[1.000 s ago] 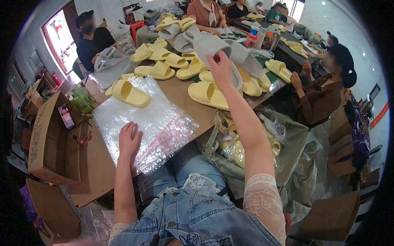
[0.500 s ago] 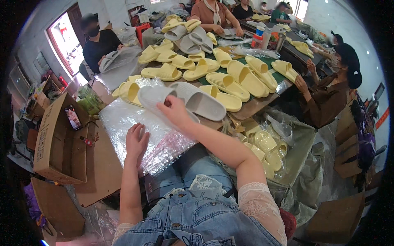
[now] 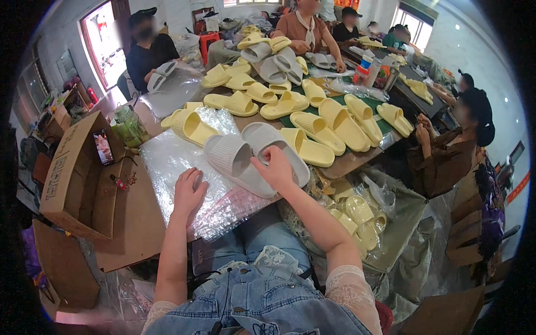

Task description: The person wraps pairs of yellow and white plastic slippers in clear plastic bags. They pick up a pair, place it into a bag, and then set the packaged item aside. The process is repeated continuously with different pairs of slippers.

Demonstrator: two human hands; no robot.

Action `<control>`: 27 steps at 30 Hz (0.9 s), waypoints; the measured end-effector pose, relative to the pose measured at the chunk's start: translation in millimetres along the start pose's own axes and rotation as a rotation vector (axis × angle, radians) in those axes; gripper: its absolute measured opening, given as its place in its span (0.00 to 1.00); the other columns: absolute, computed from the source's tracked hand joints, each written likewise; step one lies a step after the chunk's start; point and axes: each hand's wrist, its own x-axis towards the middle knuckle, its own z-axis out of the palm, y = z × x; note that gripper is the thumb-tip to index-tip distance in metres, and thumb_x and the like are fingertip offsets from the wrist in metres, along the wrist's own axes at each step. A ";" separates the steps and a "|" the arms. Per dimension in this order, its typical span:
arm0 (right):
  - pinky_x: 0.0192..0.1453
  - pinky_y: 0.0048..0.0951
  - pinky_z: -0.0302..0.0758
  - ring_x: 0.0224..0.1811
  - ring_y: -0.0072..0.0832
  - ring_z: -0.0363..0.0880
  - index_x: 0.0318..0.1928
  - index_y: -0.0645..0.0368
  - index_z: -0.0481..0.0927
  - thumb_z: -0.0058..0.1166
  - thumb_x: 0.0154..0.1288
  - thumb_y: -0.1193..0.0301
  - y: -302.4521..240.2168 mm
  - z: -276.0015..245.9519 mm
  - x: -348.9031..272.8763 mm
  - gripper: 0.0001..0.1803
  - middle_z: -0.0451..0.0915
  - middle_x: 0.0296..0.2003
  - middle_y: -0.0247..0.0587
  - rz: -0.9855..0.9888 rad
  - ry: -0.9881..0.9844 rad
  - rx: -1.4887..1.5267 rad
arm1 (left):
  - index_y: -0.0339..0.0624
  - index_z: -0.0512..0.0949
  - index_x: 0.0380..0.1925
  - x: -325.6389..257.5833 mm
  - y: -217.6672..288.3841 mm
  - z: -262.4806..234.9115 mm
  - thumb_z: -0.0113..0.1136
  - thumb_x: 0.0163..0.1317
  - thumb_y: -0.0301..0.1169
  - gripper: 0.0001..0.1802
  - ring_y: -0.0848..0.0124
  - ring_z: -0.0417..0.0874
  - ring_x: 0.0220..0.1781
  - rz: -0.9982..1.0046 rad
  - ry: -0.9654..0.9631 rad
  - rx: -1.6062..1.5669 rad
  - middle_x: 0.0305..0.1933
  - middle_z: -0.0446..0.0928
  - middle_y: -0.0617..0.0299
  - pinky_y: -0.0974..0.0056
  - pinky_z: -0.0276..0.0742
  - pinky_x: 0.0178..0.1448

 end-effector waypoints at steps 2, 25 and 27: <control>0.54 0.43 0.76 0.50 0.46 0.78 0.50 0.65 0.74 0.68 0.59 0.56 12.9 1.1 9.6 0.29 0.78 0.46 0.52 -0.012 -0.070 -0.185 | 0.36 0.81 0.49 0.6 -0.8 -1.3 0.66 0.56 0.39 0.23 0.47 0.74 0.65 0.006 -0.015 -0.014 0.61 0.77 0.45 0.48 0.67 0.70; 0.57 0.49 0.78 0.53 0.52 0.80 0.53 0.57 0.77 0.60 0.59 0.65 -0.4 74.7 103.2 0.22 0.80 0.50 0.56 -0.095 -0.169 -0.410 | 0.39 0.81 0.49 -1.3 -5.6 -0.1 0.67 0.56 0.40 0.23 0.48 0.75 0.64 0.023 0.002 -0.003 0.60 0.77 0.47 0.48 0.69 0.68; 0.54 0.50 0.78 0.51 0.53 0.80 0.47 0.55 0.82 0.56 0.60 0.65 7.7 80.2 105.1 0.15 0.80 0.47 0.53 -0.171 -0.117 -0.312 | 0.38 0.82 0.50 0.0 -2.6 -2.7 0.67 0.57 0.40 0.24 0.48 0.75 0.64 0.024 -0.020 0.000 0.60 0.78 0.46 0.49 0.70 0.68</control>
